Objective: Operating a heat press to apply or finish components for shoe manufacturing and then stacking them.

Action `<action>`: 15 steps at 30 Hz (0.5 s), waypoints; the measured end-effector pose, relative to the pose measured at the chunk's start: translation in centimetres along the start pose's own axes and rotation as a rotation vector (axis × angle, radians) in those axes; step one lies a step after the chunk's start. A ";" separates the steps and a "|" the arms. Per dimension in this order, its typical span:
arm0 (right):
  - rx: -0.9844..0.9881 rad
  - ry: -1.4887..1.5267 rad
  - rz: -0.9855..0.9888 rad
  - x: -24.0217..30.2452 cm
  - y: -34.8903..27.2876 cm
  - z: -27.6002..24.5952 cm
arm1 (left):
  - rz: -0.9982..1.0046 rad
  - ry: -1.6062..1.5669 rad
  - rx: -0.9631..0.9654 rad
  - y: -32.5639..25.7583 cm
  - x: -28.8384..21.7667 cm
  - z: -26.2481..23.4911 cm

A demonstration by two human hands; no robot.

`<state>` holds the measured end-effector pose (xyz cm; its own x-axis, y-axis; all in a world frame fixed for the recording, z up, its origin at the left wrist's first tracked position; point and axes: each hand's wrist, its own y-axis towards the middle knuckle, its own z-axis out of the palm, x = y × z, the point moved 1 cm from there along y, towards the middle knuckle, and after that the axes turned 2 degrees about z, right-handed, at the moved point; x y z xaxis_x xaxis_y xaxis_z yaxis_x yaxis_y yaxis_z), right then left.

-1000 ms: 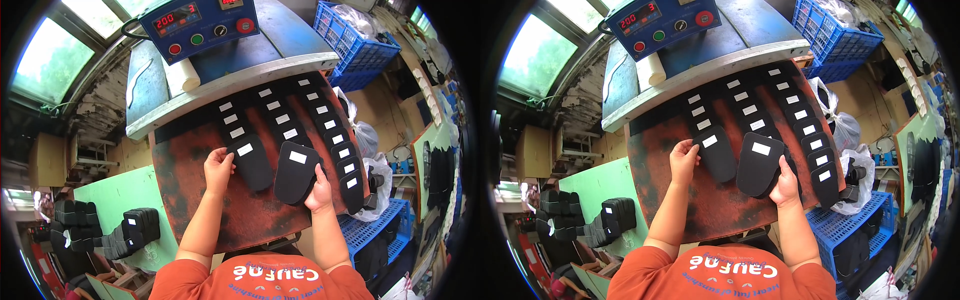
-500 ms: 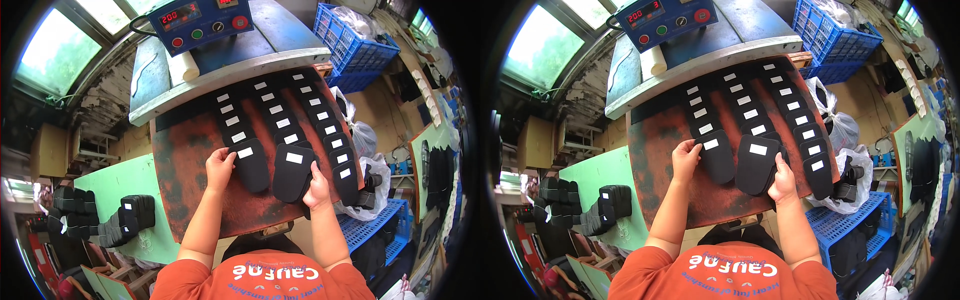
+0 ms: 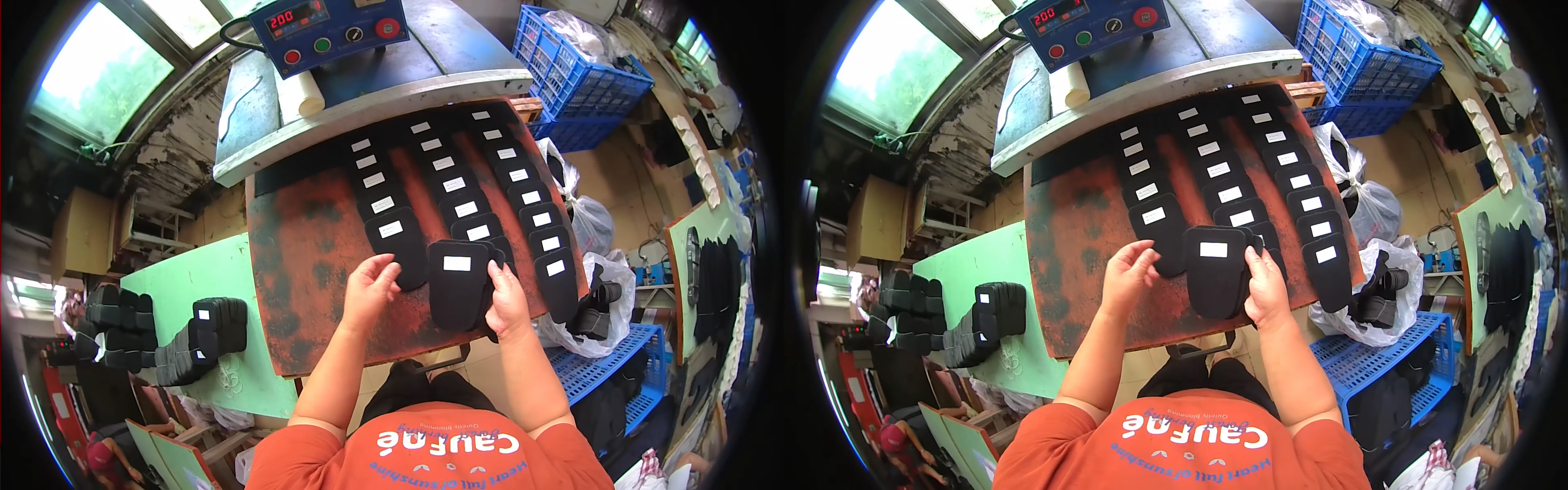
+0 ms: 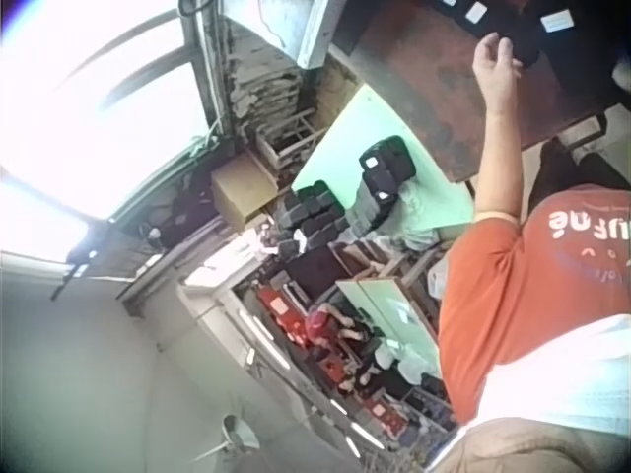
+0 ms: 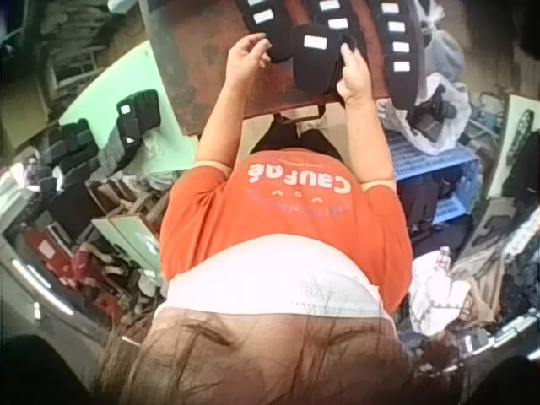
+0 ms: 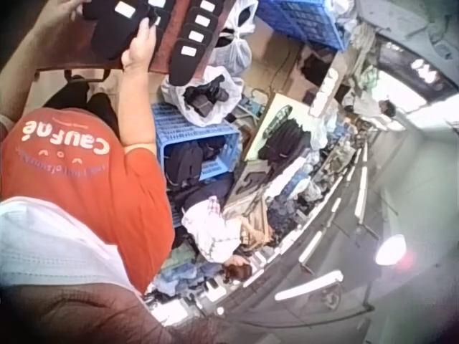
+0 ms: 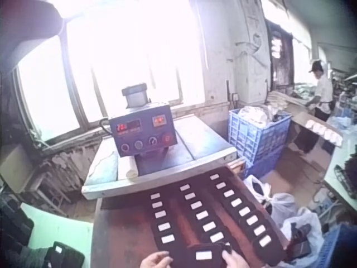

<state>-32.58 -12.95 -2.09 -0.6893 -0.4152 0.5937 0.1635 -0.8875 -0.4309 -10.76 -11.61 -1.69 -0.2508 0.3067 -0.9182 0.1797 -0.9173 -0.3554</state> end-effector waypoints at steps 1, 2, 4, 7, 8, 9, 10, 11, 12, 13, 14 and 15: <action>0.001 -0.062 0.058 -0.6 -0.1 0.2 | -0.015 0.047 0.069 -0.2 0.4 0.5; -0.036 -0.115 0.051 -1.0 -0.1 0.3 | 0.041 0.012 0.105 -0.7 0.9 1.2; -0.017 -0.071 0.064 -1.6 -0.6 0.3 | 0.099 0.051 0.134 -0.9 1.5 1.4; -0.031 -0.029 0.006 -0.6 -0.9 -0.4 | 0.063 -0.066 -0.044 -0.4 2.0 0.0; -0.067 -0.038 0.003 0.1 -1.0 -0.9 | 0.038 -0.026 -0.072 0.0 2.0 -0.8; -0.011 -0.035 0.029 0.8 -1.0 -1.3 | 0.029 0.039 -0.142 0.5 2.0 -1.3; -0.009 -0.030 -0.007 1.3 -1.1 -1.6 | 0.054 0.040 -0.118 0.9 1.9 -1.7; 0.006 -0.038 -0.025 1.4 -1.3 -1.8 | 0.033 0.124 -0.130 1.1 1.9 -1.9; 0.038 -0.037 0.005 1.3 -1.4 -1.8 | 0.004 0.161 -0.194 1.0 1.9 -2.0; 0.037 -0.054 0.026 0.9 -1.5 -1.7 | 0.337 0.535 -0.308 0.7 1.6 -1.8; 0.057 -0.057 0.008 0.4 -1.7 -1.5 | 0.597 0.900 -0.373 0.2 1.4 -1.2; -0.002 -0.085 0.008 -0.4 -1.8 -1.3 | 0.608 0.820 -0.349 -0.7 1.5 -0.7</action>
<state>-33.53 -10.91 -2.37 -0.6260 -0.4375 0.6456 0.1673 -0.8839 -0.4368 -10.64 -10.35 -2.98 0.6626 0.0202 -0.7487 0.3532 -0.8900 0.2886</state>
